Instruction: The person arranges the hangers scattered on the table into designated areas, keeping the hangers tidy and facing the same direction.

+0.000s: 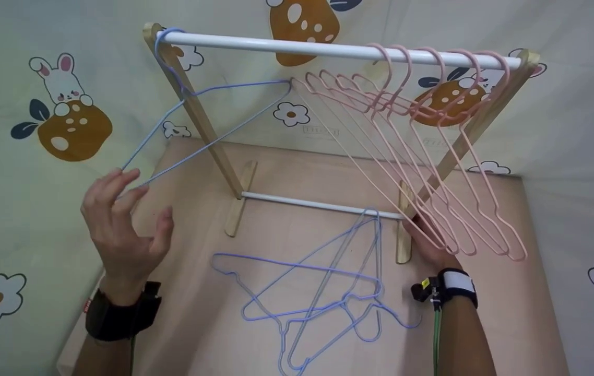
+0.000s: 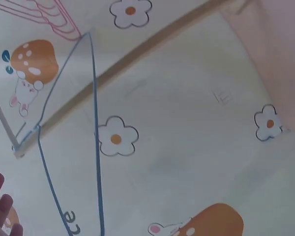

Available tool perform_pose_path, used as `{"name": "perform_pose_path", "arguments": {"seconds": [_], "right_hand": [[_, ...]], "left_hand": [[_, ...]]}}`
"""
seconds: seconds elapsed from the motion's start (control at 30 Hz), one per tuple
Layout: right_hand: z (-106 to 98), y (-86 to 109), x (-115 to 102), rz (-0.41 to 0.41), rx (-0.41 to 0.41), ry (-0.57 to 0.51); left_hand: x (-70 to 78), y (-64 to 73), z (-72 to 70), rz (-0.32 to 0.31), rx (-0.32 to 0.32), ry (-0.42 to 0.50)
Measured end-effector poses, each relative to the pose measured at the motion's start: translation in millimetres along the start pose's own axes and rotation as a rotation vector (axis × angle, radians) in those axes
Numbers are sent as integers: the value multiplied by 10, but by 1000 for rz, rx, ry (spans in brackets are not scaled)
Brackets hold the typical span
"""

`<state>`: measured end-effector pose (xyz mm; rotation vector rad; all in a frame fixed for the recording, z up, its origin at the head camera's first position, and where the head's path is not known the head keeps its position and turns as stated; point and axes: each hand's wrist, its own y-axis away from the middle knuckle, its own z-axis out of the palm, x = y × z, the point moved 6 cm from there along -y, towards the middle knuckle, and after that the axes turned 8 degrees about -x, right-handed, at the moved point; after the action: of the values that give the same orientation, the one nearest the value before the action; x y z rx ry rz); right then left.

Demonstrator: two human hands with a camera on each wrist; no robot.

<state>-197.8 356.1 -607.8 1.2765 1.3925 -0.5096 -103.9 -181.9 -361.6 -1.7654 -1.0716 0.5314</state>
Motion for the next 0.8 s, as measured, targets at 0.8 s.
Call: {"name": "perform_pose_path", "arguments": {"seconds": [0.8], "right_hand": [[11,6,-38,2,-15,44]], "left_hand": [[300,1780,1311,-61,-1330,398]]}}
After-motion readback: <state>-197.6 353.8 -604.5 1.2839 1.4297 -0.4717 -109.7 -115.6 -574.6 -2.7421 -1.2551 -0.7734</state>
